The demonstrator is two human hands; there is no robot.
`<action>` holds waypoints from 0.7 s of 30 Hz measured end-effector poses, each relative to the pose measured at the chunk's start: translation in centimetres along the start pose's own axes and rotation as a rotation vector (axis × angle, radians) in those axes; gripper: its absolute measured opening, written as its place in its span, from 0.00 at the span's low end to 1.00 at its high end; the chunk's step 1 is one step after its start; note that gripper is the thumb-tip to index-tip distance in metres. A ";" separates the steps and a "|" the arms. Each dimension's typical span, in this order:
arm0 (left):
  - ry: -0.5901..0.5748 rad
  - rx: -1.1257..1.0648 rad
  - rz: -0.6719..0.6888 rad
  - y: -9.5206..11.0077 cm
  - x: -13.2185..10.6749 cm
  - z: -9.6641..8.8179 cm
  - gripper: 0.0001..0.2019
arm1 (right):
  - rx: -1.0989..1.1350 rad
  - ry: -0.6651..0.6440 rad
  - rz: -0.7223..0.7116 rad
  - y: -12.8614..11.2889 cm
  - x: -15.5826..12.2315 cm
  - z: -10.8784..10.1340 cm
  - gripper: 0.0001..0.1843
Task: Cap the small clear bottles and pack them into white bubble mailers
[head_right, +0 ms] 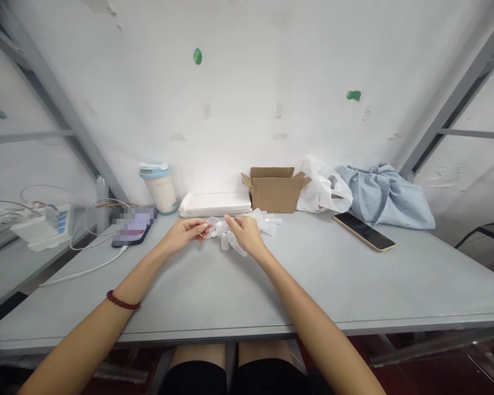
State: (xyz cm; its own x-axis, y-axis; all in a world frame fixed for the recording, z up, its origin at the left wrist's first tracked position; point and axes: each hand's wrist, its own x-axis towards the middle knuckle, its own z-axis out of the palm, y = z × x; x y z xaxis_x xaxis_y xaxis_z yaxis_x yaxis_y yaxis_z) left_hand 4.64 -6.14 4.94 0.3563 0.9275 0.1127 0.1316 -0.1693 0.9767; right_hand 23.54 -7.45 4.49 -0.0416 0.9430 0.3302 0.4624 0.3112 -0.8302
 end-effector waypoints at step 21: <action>0.040 0.090 0.043 -0.5 -0.1 0.8 0.17 | -0.182 0.011 -0.121 0.0 -0.6 0.9 0.23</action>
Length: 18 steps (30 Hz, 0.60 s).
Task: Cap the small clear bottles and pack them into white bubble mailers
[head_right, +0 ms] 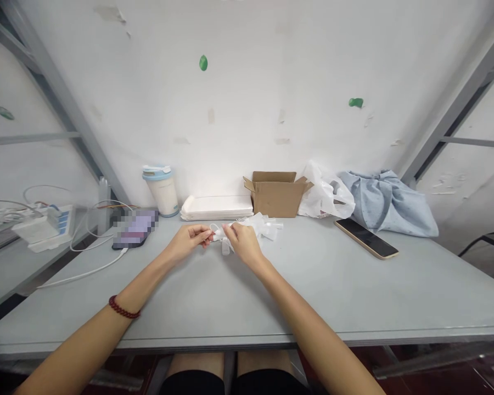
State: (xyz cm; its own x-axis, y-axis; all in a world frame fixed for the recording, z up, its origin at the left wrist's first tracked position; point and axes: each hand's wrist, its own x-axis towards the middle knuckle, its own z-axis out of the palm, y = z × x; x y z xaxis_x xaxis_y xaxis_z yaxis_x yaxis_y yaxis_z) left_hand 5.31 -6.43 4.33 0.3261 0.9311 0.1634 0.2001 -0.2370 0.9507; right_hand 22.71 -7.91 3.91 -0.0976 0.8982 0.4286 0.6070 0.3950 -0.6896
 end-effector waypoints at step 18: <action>-0.054 0.077 0.000 -0.3 0.3 -0.9 0.16 | 0.014 0.001 0.003 0.4 0.4 0.0 0.23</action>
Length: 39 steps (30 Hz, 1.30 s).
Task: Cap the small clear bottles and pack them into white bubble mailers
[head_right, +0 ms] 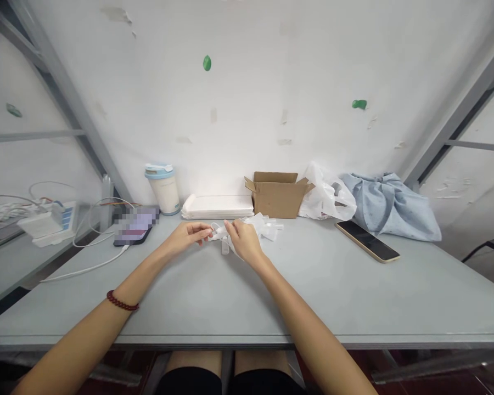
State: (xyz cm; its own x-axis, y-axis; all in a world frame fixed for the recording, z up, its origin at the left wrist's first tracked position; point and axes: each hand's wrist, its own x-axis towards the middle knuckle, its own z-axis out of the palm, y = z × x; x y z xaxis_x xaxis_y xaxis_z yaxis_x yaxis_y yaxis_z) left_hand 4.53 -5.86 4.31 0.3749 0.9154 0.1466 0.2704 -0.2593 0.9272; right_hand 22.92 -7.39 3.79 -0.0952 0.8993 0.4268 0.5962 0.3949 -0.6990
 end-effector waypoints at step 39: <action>-0.024 0.498 0.080 -0.1 -0.5 -3.1 0.20 | -0.202 -0.069 -0.371 1.9 0.2 1.2 0.14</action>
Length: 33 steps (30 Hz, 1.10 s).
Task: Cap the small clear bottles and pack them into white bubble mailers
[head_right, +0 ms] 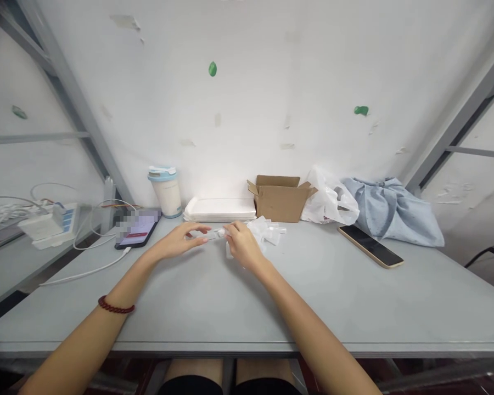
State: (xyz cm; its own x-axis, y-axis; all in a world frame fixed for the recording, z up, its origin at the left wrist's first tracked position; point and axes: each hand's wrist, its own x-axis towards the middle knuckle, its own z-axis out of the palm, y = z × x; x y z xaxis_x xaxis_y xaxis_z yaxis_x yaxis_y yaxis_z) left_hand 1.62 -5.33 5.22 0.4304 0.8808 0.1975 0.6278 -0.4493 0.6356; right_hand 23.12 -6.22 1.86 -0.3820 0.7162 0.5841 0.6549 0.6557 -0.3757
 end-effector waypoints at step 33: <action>0.044 -0.755 -0.263 1.0 0.5 1.4 0.16 | 0.162 0.035 -0.015 -0.9 0.3 0.0 0.17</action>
State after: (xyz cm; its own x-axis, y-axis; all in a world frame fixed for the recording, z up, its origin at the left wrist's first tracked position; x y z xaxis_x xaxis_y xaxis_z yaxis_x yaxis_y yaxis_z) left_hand 3.35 -5.56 4.88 0.2932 0.9560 -0.0102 0.0896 -0.0169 0.9958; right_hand 22.42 -6.62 2.33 -0.3661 0.6989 0.6145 0.5346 0.6984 -0.4759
